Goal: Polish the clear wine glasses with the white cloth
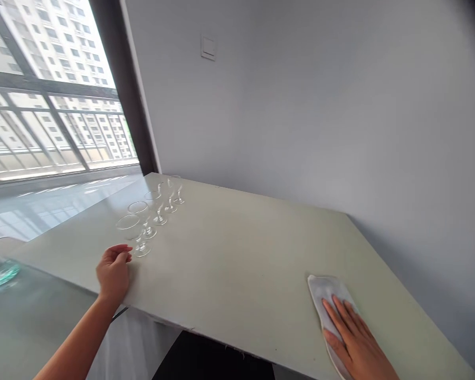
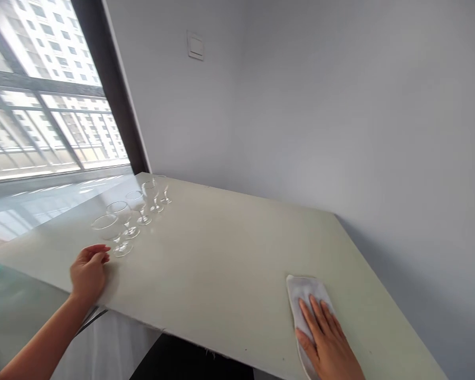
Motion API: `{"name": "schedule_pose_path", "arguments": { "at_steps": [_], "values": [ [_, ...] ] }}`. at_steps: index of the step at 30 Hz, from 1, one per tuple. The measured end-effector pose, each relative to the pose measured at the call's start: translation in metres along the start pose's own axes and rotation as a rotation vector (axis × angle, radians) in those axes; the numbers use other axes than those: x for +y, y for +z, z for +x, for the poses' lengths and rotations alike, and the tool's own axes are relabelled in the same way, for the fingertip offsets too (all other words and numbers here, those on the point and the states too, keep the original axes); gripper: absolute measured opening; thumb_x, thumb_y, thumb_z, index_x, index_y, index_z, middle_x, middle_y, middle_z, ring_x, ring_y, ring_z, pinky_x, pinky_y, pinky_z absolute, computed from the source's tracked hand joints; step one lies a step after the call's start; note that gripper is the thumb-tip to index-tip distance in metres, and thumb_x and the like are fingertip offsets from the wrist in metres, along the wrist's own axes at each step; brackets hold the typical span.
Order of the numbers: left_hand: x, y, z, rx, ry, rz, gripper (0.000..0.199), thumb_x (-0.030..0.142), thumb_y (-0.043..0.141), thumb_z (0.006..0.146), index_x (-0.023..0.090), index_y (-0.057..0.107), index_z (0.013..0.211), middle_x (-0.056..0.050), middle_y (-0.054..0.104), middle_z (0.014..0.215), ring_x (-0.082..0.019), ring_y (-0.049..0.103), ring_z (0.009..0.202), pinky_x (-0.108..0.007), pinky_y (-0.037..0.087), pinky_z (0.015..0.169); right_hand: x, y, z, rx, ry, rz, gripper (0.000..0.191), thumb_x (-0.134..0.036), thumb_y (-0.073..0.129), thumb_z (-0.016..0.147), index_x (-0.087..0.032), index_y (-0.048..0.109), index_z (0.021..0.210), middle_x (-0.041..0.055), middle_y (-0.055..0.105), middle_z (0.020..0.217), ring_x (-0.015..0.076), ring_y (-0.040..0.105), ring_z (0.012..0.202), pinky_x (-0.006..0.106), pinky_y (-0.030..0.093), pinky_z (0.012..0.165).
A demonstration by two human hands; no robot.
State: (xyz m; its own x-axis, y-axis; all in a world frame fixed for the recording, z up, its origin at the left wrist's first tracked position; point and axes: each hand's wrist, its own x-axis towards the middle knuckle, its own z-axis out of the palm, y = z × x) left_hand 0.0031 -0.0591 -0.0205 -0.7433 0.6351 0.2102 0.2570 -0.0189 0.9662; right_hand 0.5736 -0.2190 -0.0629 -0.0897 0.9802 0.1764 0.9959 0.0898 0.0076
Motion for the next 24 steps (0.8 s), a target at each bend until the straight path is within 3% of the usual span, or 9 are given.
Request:
{"name": "schedule_pose_path", "arguments": {
  "at_steps": [3,8,11,15,18,21,24],
  "values": [
    [0.001,0.000,-0.002,-0.045,-0.035,-0.049,0.021,0.022,0.050,0.063,0.017,0.058,0.082,0.000,0.061,0.080,-0.010,0.049,0.059,-0.023,0.041,0.060,-0.065,-0.015,0.040,-0.074,-0.219,0.120,0.062,-0.051,0.040,0.083,-0.032,0.020,0.138,-0.0019,0.016,0.146,0.0285,0.018,0.132,0.048,0.030,0.103],
    [0.002,-0.003,-0.006,-0.005,-0.032,-0.001,0.027,0.025,0.050,0.066,0.020,0.056,0.092,0.000,0.060,0.088,-0.011,0.052,0.063,-0.024,0.042,0.062,-0.153,-0.025,0.115,-0.184,-0.600,0.320,0.057,-0.046,0.039,0.086,-0.032,0.021,0.138,-0.0015,0.016,0.146,0.0251,0.015,0.133,0.045,0.023,0.107],
    [0.008,-0.004,-0.010,-0.020,-0.004,0.049,0.032,0.023,0.050,0.066,0.020,0.055,0.098,-0.001,0.060,0.096,-0.012,0.053,0.068,-0.024,0.042,0.063,-0.187,-0.015,0.157,-0.134,-0.653,0.387,0.050,-0.043,0.038,0.088,-0.027,0.032,0.135,0.0019,0.028,0.142,0.0245,0.021,0.132,0.045,0.024,0.106],
    [0.018,-0.004,-0.014,-0.064,0.022,0.137,0.040,0.017,0.045,0.065,0.023,0.057,0.102,0.000,0.061,0.106,-0.011,0.050,0.064,-0.024,0.041,0.063,-0.213,0.005,0.207,-0.030,-0.653,0.494,0.040,-0.034,0.039,0.087,-0.022,0.050,0.124,0.0061,0.046,0.132,0.0245,0.035,0.125,0.046,0.028,0.103],
    [0.022,-0.001,-0.015,-0.079,0.033,0.187,0.044,0.019,0.046,0.067,0.024,0.055,0.110,-0.001,0.061,0.108,-0.010,0.047,0.058,-0.025,0.040,0.062,-0.218,0.013,0.240,0.020,-0.543,0.695,0.033,-0.034,0.043,0.084,-0.020,0.062,0.108,0.0087,0.058,0.118,0.0261,0.046,0.116,0.046,0.034,0.096],
    [0.023,0.005,-0.012,-0.142,0.018,0.223,0.049,0.028,0.054,0.069,0.025,0.050,0.118,-0.003,0.061,0.110,-0.010,0.049,0.060,-0.025,0.041,0.063,-0.215,0.012,0.260,-0.001,-0.198,1.022,0.035,-0.045,0.047,0.079,-0.016,0.066,0.085,0.0078,0.068,0.083,0.0248,0.060,0.085,0.037,0.046,0.072],
    [0.025,0.014,-0.008,-0.185,-0.027,0.186,0.051,0.035,0.059,0.068,0.022,0.049,0.117,-0.006,0.063,0.101,-0.013,0.055,0.067,-0.024,0.041,0.061,-0.205,0.006,0.262,-0.053,0.174,1.410,0.042,-0.055,0.051,0.073,-0.015,0.063,0.072,0.0021,0.061,0.056,0.0186,0.056,0.056,0.028,0.041,0.051]
  ]
}}
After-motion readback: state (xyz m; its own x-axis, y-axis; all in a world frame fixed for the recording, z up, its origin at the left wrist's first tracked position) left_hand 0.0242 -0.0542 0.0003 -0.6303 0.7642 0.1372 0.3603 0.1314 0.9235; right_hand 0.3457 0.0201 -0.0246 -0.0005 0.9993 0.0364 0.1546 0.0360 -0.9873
